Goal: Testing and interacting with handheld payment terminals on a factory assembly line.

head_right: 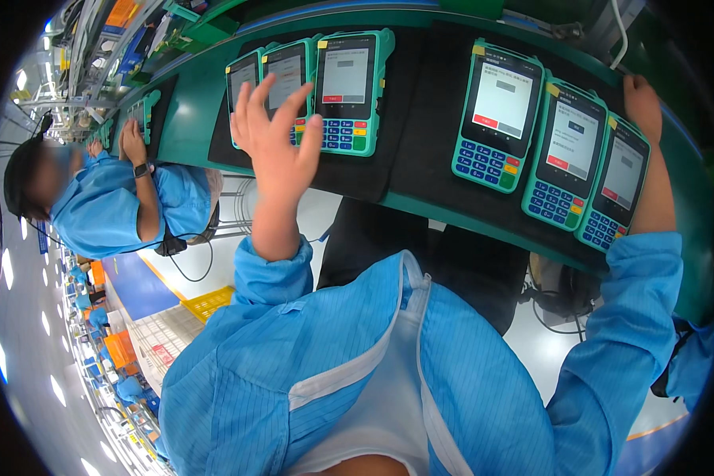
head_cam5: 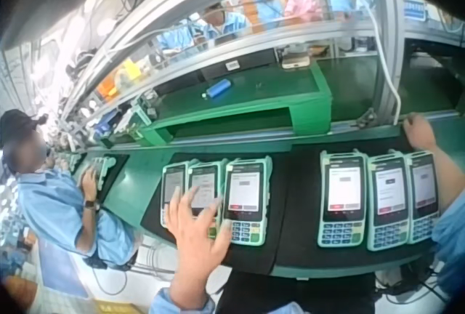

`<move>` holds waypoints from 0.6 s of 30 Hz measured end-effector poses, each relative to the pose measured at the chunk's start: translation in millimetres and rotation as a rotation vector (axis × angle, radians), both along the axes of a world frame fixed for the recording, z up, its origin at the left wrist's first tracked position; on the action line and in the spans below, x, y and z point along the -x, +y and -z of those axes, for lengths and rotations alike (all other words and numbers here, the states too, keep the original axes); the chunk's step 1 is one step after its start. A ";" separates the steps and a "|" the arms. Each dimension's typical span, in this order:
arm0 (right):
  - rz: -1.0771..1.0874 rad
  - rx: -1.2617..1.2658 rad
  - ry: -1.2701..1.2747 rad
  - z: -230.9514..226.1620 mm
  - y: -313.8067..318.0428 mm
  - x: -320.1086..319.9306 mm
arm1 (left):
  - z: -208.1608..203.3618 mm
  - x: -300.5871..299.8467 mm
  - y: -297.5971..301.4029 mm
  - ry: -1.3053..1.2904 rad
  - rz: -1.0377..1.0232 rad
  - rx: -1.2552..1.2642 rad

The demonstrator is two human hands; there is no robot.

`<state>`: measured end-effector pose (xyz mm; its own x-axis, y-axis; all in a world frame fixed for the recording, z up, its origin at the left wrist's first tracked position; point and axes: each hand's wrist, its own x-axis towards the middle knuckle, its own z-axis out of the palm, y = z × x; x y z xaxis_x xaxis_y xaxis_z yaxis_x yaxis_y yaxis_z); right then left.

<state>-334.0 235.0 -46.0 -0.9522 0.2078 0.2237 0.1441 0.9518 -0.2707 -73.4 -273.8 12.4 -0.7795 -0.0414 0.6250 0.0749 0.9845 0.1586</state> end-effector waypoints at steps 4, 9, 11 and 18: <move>0.003 0.003 -0.002 -2.9 -2.0 -0.8 | 1.1 12.6 -20.0 0.034 -0.075 0.021; 0.011 0.001 -0.007 -2.3 -2.5 -1.2 | 3.2 20.7 -27.4 -0.026 -0.188 0.038; 0.006 -0.001 -0.010 -0.7 -0.7 0.8 | 2.0 20.4 -27.9 -0.025 -0.185 0.040; -0.003 -0.003 -0.012 -0.1 0.8 1.7 | -6.0 20.7 11.2 0.002 0.061 0.027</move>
